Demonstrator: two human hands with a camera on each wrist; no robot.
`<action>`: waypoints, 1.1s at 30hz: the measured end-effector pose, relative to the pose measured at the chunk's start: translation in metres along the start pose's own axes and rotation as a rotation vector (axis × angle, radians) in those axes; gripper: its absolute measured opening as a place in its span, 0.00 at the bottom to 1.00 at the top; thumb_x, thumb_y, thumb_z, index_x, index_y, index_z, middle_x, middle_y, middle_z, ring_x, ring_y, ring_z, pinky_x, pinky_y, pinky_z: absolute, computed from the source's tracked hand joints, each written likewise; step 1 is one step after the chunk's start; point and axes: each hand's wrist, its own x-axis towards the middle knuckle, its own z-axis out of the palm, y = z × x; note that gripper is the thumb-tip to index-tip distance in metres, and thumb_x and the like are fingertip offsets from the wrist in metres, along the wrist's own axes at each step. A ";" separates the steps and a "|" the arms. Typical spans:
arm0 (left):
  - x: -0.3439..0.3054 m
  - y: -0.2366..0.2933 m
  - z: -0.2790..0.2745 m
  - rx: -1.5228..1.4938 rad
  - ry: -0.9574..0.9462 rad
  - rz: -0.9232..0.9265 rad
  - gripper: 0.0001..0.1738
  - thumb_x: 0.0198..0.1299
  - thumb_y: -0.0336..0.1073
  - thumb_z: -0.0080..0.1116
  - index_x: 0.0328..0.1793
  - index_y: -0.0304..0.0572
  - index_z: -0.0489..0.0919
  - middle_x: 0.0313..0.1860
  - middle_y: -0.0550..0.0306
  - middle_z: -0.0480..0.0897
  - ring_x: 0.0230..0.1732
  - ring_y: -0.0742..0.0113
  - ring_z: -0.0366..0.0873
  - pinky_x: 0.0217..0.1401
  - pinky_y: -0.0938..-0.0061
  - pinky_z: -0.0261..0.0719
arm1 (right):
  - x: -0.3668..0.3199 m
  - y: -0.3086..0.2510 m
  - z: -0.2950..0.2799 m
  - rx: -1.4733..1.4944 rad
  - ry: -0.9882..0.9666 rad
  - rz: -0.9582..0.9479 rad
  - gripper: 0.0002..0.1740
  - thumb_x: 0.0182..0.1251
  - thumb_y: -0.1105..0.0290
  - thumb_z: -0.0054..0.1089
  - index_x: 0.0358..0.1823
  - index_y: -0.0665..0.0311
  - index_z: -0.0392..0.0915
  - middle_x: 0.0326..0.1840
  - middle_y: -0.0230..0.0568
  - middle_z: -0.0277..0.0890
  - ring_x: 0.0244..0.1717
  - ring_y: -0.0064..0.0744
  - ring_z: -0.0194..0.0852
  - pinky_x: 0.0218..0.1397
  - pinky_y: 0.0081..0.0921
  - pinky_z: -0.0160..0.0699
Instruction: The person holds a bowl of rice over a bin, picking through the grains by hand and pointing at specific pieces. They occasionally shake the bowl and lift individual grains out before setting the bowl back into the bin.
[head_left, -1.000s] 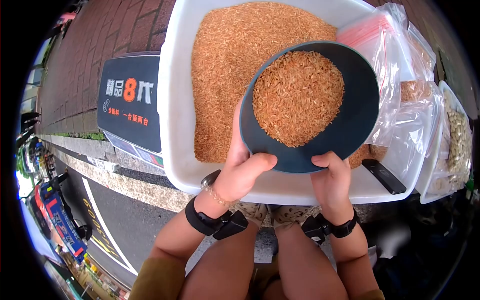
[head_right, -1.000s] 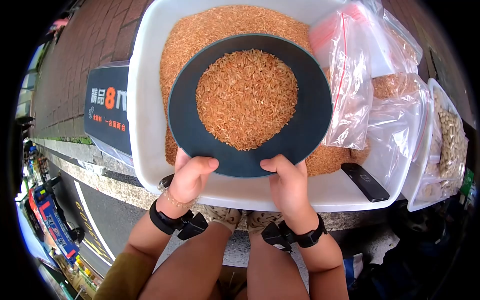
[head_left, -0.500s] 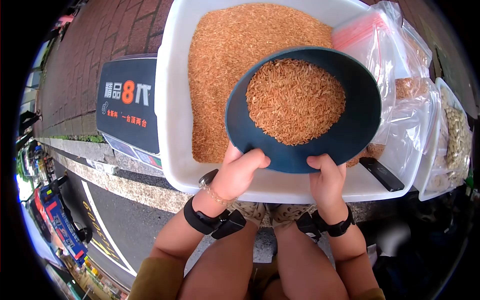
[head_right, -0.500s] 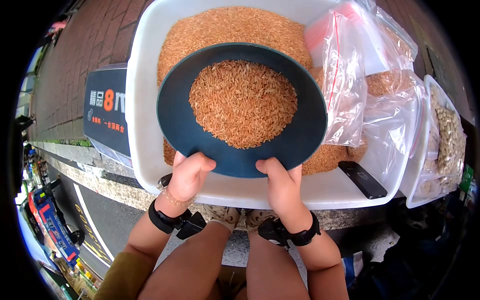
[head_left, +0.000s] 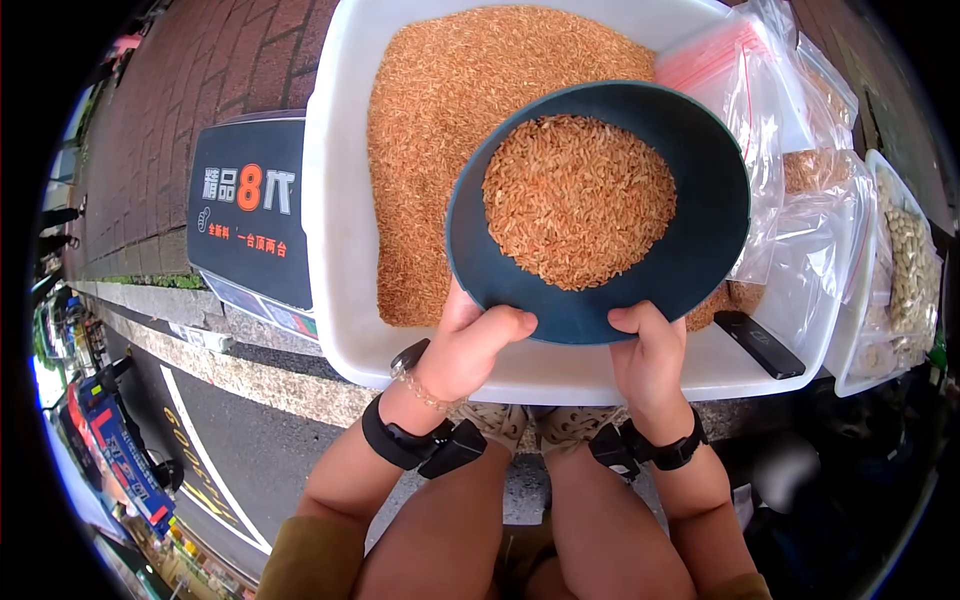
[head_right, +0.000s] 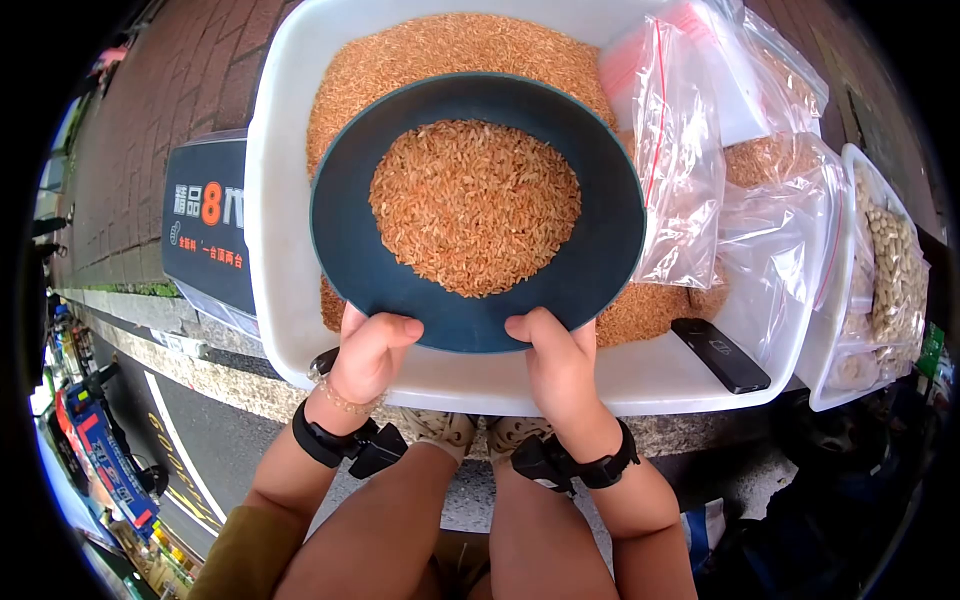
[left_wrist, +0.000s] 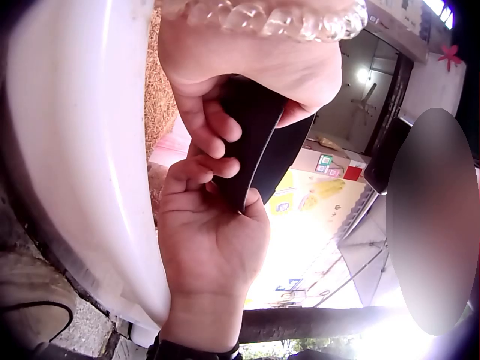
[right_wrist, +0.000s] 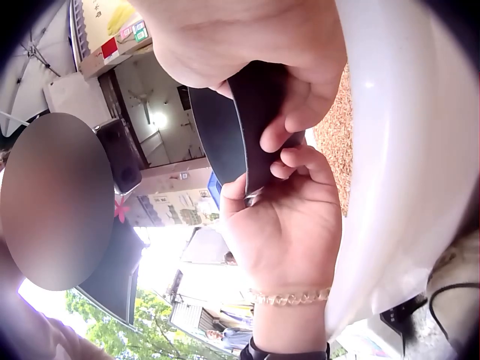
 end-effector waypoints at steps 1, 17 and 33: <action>0.000 0.000 0.000 0.001 0.001 0.000 0.30 0.47 0.19 0.44 0.60 0.41 0.58 0.43 0.62 0.70 0.39 0.78 0.65 0.39 0.82 0.66 | 0.000 0.000 0.000 0.001 -0.001 0.000 0.20 0.47 0.85 0.43 0.44 0.62 0.67 0.39 0.31 0.67 0.40 0.22 0.64 0.46 0.19 0.63; 0.001 0.002 0.004 0.006 -0.012 0.011 0.32 0.47 0.20 0.43 0.62 0.40 0.55 0.44 0.62 0.69 0.39 0.79 0.64 0.39 0.82 0.65 | 0.001 -0.001 0.001 0.031 0.003 0.027 0.19 0.48 0.85 0.43 0.43 0.62 0.68 0.39 0.32 0.68 0.41 0.23 0.66 0.46 0.21 0.65; 0.004 0.011 0.019 0.006 0.120 -0.024 0.18 0.47 0.21 0.38 0.48 0.33 0.65 0.34 0.57 0.72 0.30 0.74 0.69 0.35 0.78 0.70 | 0.001 -0.007 0.014 -0.096 0.041 0.040 0.20 0.45 0.84 0.39 0.44 0.70 0.65 0.42 0.43 0.70 0.43 0.37 0.71 0.44 0.30 0.70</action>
